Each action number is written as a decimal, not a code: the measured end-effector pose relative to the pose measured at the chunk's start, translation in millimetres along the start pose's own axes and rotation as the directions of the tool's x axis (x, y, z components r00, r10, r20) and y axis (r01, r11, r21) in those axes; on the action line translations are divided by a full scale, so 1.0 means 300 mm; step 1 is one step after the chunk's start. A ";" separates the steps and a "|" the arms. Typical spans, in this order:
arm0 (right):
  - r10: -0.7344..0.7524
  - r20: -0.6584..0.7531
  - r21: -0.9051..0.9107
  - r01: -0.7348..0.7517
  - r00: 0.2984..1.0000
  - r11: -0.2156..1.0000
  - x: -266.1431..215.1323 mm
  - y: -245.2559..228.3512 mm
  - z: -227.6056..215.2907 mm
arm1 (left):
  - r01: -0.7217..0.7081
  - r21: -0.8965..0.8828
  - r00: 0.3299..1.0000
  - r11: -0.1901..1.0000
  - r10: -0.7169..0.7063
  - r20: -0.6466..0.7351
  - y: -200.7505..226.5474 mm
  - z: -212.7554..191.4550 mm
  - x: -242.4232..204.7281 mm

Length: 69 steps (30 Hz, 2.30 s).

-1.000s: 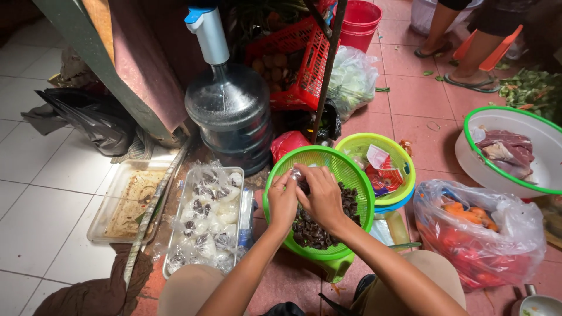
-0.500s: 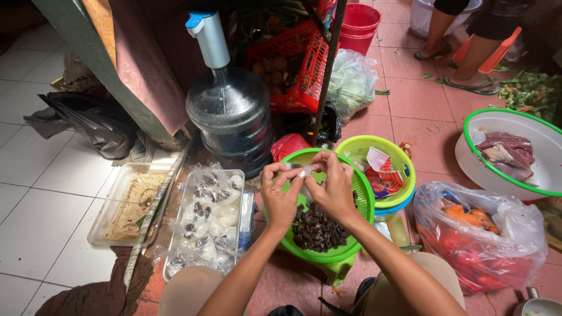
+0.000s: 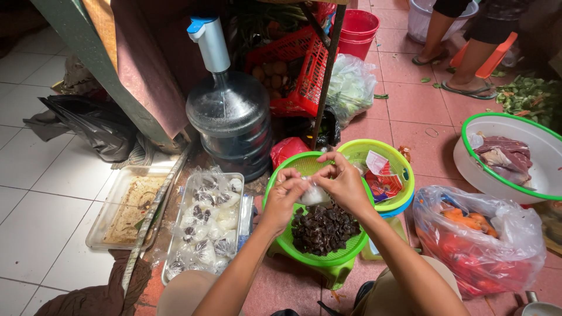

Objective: The person is seen packaging food items into small plastic bags.

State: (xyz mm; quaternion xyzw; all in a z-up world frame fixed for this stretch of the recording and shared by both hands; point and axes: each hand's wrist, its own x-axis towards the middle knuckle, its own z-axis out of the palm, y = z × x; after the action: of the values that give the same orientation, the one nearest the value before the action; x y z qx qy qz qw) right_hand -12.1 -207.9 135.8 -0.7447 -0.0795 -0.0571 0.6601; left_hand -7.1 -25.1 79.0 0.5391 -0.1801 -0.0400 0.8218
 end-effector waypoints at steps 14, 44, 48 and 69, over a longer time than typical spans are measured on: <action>-0.369 0.059 -0.462 0.353 0.927 0.813 -0.103 -0.115 0.081 | 0.018 0.183 0.984 0.983 0.015 -0.177 0.099 0.063 -0.016; 0.142 0.551 -0.551 0.231 0.822 0.802 -0.008 0.199 0.290 | 0.454 0.891 0.869 -0.002 -0.217 -0.444 0.435 -0.656 -0.167; -0.003 0.615 -0.641 0.502 0.788 0.581 0.079 0.413 0.578 | 0.484 0.873 0.875 0.061 -0.026 -0.484 0.462 -0.614 -0.153; 0.068 0.534 -0.207 0.052 0.843 0.977 0.320 0.108 0.422 | 0.508 0.821 0.858 0.261 -0.239 -0.455 0.377 -0.529 0.000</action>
State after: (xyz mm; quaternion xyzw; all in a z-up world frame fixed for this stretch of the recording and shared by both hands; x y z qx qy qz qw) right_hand 86.0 -82.0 107.1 -0.7976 -0.2517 0.1488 0.5276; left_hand 32.1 160.4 124.7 0.9304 0.0634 -0.0614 0.3557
